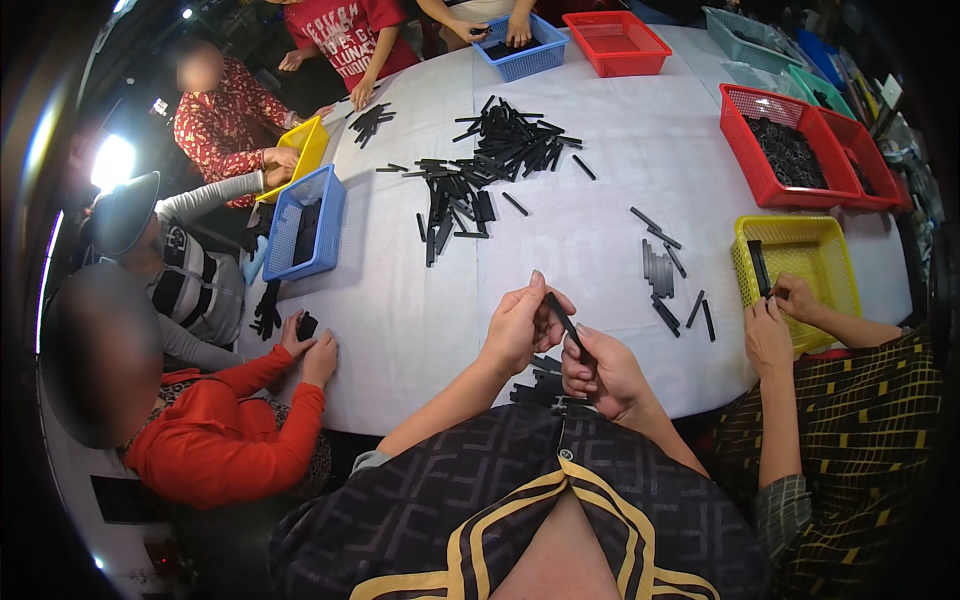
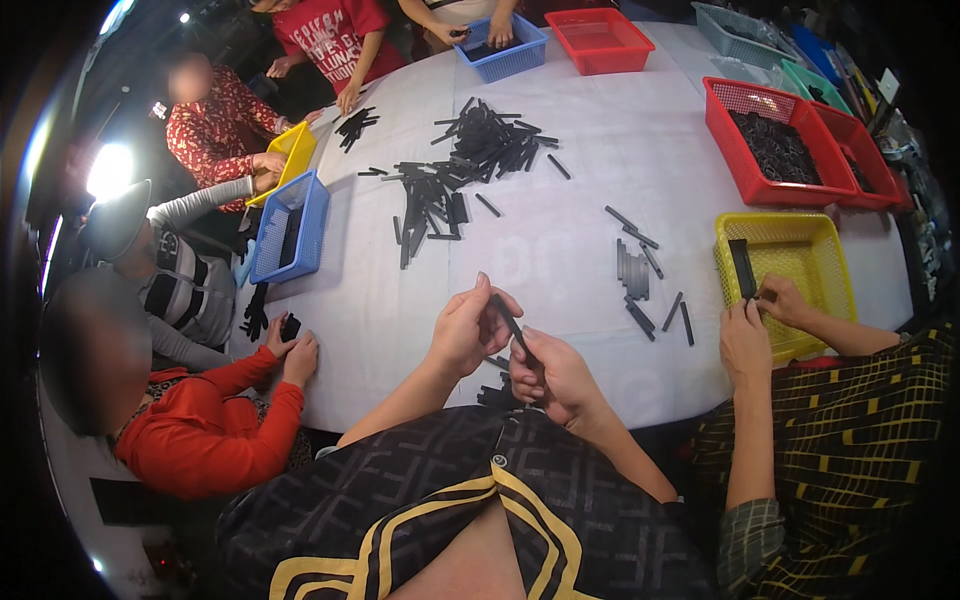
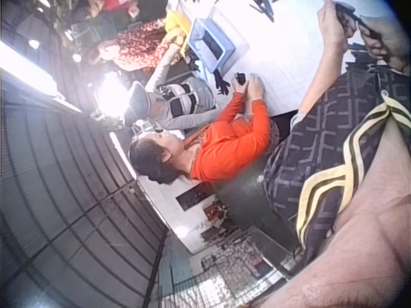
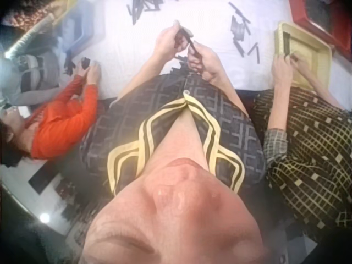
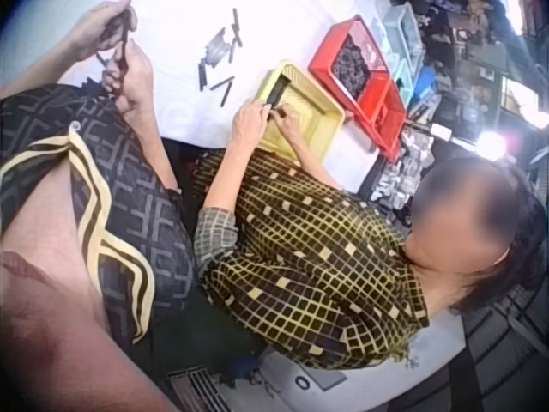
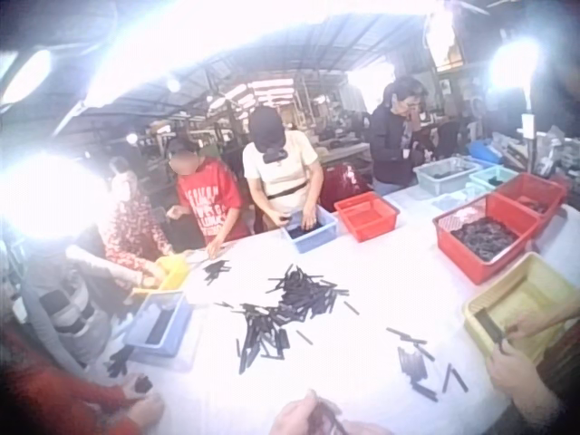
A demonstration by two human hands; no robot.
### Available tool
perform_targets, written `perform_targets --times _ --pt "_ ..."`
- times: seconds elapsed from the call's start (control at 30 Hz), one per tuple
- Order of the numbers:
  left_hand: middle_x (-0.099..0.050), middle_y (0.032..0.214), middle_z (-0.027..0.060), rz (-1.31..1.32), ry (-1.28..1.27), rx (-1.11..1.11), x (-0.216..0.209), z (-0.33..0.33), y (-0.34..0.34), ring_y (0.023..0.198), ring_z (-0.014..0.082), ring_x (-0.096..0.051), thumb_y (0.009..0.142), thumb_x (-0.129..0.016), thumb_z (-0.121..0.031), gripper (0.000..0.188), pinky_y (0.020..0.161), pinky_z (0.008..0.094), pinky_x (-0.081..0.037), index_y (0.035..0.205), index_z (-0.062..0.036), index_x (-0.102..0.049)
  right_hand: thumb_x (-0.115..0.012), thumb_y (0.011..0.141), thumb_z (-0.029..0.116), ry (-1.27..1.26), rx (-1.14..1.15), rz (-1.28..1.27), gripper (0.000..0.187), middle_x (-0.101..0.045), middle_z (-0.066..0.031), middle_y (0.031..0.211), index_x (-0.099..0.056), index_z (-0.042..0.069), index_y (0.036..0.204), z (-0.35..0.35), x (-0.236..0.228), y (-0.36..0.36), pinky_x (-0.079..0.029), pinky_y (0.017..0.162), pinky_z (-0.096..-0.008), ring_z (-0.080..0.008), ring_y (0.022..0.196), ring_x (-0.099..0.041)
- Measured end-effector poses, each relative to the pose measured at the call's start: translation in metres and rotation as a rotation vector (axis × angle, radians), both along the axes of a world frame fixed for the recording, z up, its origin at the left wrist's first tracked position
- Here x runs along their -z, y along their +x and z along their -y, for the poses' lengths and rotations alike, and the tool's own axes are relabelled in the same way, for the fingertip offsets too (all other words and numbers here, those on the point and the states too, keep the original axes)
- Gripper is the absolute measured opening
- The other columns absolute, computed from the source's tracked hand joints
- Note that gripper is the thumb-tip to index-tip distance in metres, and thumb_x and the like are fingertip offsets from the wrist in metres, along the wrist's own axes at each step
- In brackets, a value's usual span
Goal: The person picks small black plastic pieces from a table and joins them together by hand. They place the assembled pieces into a yellow basket while other people at the table perform the same task.
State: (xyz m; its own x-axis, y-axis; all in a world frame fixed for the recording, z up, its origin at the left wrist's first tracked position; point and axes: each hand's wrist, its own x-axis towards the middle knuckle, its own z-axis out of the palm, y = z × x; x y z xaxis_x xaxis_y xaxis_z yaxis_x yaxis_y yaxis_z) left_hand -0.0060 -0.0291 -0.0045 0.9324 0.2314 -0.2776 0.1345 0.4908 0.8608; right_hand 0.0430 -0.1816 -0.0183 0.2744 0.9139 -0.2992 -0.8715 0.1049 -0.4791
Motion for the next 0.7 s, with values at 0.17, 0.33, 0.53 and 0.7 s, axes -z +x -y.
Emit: perform_targets --times 0.17,0.33,0.53,0.7 --pt "-0.048 0.056 -0.0012 -0.028 0.193 0.014 -0.002 0.006 -0.001 0.048 0.0045 -0.042 0.091 -0.049 -0.025 0.026 0.042 0.0182 -0.027 0.092 -0.0010 -0.060 -0.040 0.094 0.025 -0.065 0.103 0.122 0.023 -0.042 -0.0004 0.058 -0.044 0.007 0.079 -0.002 -0.001 -0.002 -0.032 0.047 -0.0213 -0.0083 0.048 -0.037" --pt "-0.051 0.066 -0.0008 0.094 0.140 0.044 0.002 0.004 -0.004 0.058 0.0048 -0.045 0.091 -0.050 -0.019 0.021 0.050 0.0189 -0.033 0.100 -0.0009 -0.057 -0.047 0.091 0.021 -0.215 0.235 0.655 0.020 -0.052 -0.0027 0.066 -0.048 0.005 0.079 0.000 -0.001 0.001 -0.039 0.052 -0.0213 -0.0080 0.057 -0.047" --pt "-0.052 0.072 -0.0001 0.170 0.281 0.100 -0.004 -0.001 -0.007 0.064 0.0056 -0.046 0.092 -0.046 -0.018 0.027 0.055 0.0191 -0.035 0.112 -0.0018 -0.053 -0.046 0.091 0.019 -0.171 0.167 0.502 0.023 -0.053 -0.0042 0.063 -0.053 0.000 0.081 0.005 -0.010 0.003 -0.041 0.052 -0.0216 -0.0101 0.055 -0.050" --pt "-0.051 0.071 -0.0009 0.117 -0.086 0.031 -0.007 -0.002 -0.008 0.064 0.0056 -0.046 0.093 -0.046 -0.023 0.032 0.056 0.0186 -0.035 0.116 -0.0013 -0.051 -0.045 0.092 0.019 -0.230 0.174 0.598 0.025 -0.053 -0.0034 0.061 -0.055 -0.001 0.081 0.000 -0.012 0.004 -0.041 0.049 -0.0204 -0.0082 0.053 -0.050"
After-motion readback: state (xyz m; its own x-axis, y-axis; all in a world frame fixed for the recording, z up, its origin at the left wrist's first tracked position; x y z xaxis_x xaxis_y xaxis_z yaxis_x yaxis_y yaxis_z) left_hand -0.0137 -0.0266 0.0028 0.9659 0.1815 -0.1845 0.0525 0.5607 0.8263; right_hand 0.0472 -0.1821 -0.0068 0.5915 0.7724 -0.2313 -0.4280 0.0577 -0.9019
